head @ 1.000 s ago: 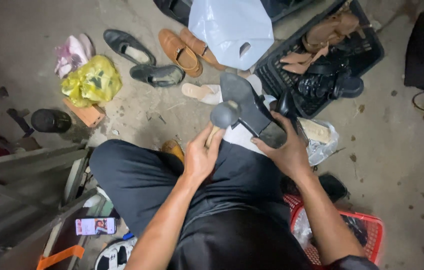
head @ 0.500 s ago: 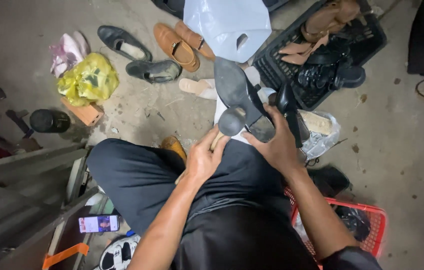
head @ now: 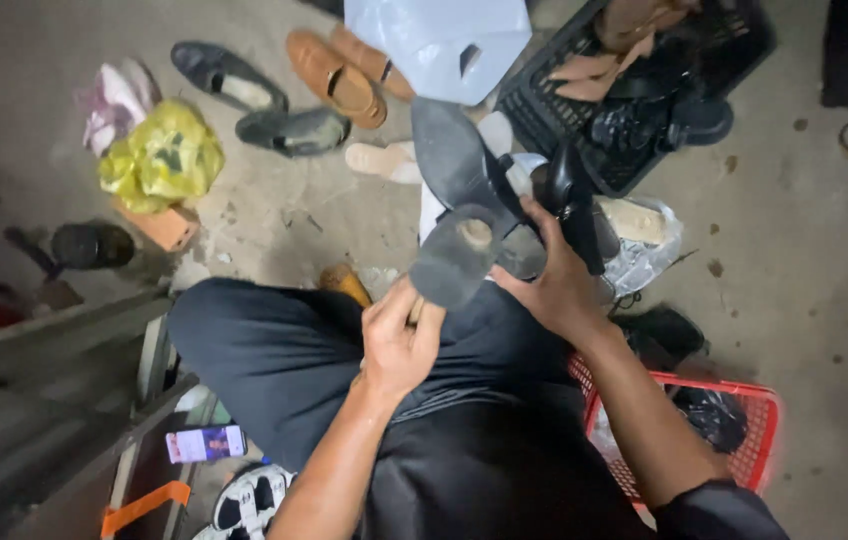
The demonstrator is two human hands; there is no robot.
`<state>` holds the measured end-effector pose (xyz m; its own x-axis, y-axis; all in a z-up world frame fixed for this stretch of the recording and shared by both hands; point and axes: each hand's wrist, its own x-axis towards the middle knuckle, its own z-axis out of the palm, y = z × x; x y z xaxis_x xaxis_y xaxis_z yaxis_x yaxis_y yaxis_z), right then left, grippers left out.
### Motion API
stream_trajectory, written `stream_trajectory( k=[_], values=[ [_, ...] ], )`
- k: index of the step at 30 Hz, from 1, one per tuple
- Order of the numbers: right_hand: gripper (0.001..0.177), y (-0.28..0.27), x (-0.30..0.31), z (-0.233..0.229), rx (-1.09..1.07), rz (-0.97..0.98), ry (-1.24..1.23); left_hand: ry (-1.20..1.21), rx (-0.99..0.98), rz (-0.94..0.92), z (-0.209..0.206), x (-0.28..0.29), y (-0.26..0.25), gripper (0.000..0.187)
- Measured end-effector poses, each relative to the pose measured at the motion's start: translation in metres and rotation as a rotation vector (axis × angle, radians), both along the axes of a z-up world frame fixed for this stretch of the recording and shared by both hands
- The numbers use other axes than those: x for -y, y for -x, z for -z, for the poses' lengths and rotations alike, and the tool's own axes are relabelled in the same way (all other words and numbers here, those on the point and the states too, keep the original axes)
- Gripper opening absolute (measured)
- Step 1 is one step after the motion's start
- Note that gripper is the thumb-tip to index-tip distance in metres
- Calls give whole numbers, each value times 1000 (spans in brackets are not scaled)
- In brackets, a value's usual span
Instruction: The person sits on the floor and cleans a pair of black high-heeled shoes. They first brush the shoes with a yellow-handled brush, then use a smaller brush to scrub the soles and heels, and finally wipe the shoes with a white cloth.
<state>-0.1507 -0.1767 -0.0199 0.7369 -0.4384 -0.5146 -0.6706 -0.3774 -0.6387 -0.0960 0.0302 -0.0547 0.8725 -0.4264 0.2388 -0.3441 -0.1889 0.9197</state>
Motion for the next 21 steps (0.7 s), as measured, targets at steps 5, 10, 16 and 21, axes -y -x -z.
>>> stream_trajectory(
  k=[5,10,16,21],
  values=[
    [90,0,-1,11,173,-14,91,-174,159,-57,26,17,-7,31],
    [89,0,-6,-13,-9,9,68,-38,52,-8,17,0,5,18],
    [89,-10,-6,-10,128,6,40,-71,65,-42,21,11,-13,11],
    [89,5,-9,-14,147,-2,80,130,14,-5,9,10,1,37]
  ],
)
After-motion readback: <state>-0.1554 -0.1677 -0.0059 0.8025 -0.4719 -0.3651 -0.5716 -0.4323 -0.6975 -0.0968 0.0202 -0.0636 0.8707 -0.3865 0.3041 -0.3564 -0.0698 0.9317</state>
